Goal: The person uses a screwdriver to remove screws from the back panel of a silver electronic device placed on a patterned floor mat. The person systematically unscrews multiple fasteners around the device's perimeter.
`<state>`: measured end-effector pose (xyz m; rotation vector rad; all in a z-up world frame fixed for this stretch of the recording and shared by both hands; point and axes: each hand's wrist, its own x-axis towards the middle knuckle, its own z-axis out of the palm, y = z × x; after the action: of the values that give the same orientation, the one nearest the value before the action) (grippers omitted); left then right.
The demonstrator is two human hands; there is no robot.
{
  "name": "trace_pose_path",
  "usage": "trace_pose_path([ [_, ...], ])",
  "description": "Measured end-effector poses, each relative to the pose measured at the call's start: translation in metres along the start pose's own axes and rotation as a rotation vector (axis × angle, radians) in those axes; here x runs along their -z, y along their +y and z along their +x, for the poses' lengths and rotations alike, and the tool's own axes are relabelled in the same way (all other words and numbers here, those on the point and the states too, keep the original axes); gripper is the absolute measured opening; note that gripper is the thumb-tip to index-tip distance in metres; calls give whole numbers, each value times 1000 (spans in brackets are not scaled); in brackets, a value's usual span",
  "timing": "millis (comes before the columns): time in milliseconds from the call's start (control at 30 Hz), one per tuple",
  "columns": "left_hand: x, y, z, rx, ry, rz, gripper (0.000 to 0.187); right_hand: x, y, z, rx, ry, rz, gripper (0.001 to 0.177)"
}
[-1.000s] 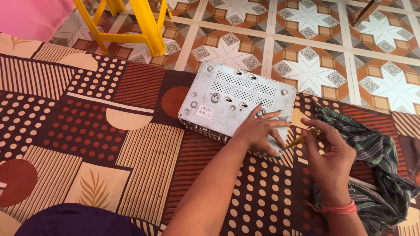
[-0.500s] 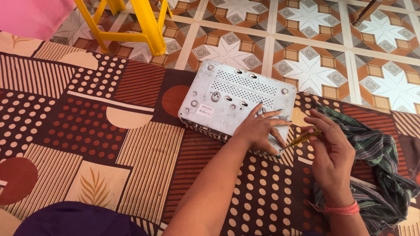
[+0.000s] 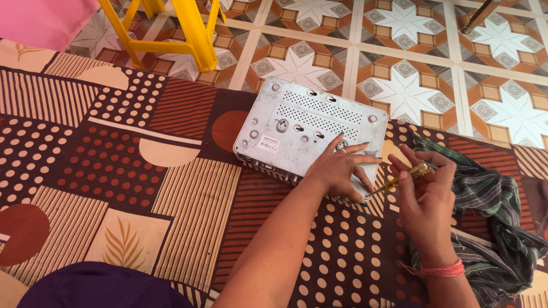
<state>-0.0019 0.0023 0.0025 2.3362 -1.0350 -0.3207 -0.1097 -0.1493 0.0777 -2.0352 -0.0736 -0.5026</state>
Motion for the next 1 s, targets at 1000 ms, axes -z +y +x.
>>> trace_pose_path([
  [1000, -1, 0, 2, 7, -8, 25, 33, 9, 14, 1, 30, -36, -148, 32],
])
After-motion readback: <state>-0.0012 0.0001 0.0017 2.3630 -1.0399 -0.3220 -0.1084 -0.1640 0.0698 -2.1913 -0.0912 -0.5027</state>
